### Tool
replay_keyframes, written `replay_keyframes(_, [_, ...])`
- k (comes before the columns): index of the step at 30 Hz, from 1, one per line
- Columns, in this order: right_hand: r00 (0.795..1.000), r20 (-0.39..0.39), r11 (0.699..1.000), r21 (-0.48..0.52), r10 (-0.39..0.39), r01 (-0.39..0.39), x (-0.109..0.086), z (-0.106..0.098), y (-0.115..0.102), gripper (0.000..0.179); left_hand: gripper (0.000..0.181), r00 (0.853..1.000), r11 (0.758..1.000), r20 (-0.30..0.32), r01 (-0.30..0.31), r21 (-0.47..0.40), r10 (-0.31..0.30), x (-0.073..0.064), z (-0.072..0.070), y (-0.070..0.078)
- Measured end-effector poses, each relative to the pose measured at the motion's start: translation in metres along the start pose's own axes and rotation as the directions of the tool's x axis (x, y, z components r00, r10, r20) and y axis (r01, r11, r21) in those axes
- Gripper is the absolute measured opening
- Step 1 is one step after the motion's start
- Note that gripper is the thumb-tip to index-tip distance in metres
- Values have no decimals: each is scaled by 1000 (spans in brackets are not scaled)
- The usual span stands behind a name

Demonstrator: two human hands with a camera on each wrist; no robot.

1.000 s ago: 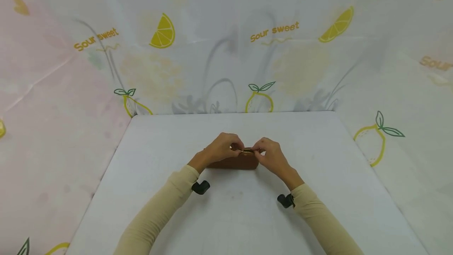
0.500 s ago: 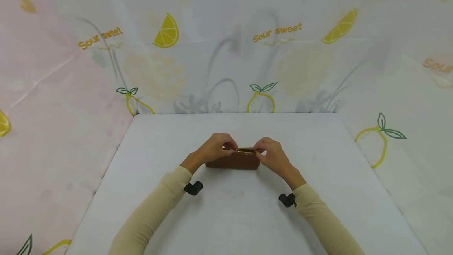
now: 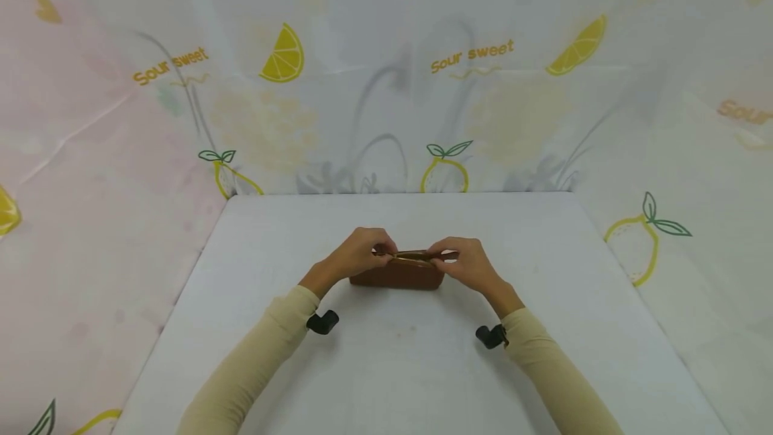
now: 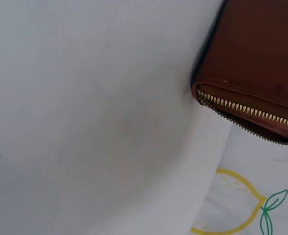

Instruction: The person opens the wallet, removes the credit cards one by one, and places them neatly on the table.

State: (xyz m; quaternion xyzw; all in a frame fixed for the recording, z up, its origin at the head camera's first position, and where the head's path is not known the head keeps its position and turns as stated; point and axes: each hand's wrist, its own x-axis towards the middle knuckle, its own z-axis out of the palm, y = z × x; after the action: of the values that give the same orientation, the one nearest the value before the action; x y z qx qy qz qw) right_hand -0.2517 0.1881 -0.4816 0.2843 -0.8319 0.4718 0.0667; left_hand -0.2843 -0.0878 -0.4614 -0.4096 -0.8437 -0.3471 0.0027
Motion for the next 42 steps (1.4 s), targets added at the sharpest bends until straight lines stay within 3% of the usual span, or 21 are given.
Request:
replay_keyframes(4, [1000, 1, 1000, 13, 18, -18, 0, -1, 1, 22, 16, 1000, 1000, -7, 1, -2, -1, -7, -7, -2])
replay_keyframes(12, [1000, -6, 998, 62, 1, -1, -1, -2, 2, 23, 16, 998, 998, -17, 57, -19, -58, -23, -21, -10])
replay_keyframes(17, [996, 80, 999, 18, -43, 42, 3, 1, -9, 24, 16, 999, 1000, -36, 17, 0, -17, -31, -26, -11])
replay_keyframes(20, [991, 130, 1000, 15, -21, 19, 5, 2, -24, 24, 16, 999, 1000, -42, 17, 6, -17, -33, -26, -10])
replay_keyframes(25, [992, 125, 998, 62, 4, -12, 1, -1, -48, 27, 14, 999, 1000, -42, -5, 13, 6, -35, -24, -10])
replay_keyframes(30, [992, 125, 995, 93, -34, 22, 0, 0, -45, 33, 14, 997, 993, -45, -50, 103, 55, -42, -30, -13])
replay_keyframes(35, [994, 111, 997, 81, -23, 14, 0, 0, -44, 37, 17, 994, 986, -93, -40, 164, 55, -54, -40, -20])
replay_keyframes(42, [996, 85, 996, 86, 10, -17, -2, 2, -44, 43, 19, 986, 994, -166, 4, 108, 14, -72, -39, -37])
